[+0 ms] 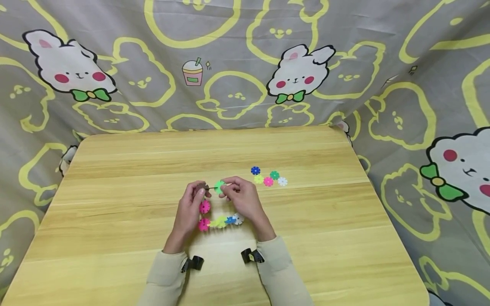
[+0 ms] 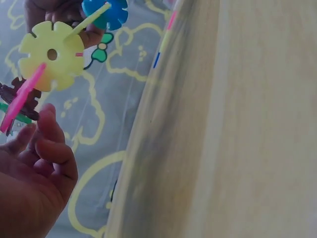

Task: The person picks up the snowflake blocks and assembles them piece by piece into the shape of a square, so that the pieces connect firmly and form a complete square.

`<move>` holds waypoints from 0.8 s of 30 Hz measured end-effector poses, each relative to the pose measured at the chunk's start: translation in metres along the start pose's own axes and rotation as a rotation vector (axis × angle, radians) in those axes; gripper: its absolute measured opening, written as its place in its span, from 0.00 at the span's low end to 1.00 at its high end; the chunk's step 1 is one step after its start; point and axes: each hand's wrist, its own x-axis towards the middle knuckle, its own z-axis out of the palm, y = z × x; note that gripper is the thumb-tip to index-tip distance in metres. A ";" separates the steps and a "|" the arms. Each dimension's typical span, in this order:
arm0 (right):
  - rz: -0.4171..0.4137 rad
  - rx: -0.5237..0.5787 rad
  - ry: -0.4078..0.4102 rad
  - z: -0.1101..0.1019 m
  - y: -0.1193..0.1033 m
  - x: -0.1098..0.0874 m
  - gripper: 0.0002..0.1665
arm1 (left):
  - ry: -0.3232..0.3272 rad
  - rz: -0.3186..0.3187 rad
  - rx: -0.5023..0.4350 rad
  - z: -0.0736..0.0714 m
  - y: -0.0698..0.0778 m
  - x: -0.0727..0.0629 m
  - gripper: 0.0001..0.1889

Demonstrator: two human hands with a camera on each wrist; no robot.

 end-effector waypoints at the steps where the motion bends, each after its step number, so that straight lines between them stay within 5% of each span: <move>1: -0.003 -0.003 -0.002 0.000 -0.001 -0.001 0.13 | -0.008 0.015 0.008 -0.001 0.005 -0.001 0.16; 7: -0.028 -0.046 -0.029 0.004 0.000 -0.001 0.14 | -0.032 0.086 0.035 -0.006 0.034 -0.009 0.23; 17: -0.058 -0.055 -0.067 0.009 0.026 0.010 0.14 | 0.005 0.151 0.037 -0.002 0.032 -0.007 0.15; 24: -0.068 -0.071 -0.074 0.006 0.026 0.009 0.10 | -0.005 0.128 0.026 -0.003 0.031 -0.007 0.11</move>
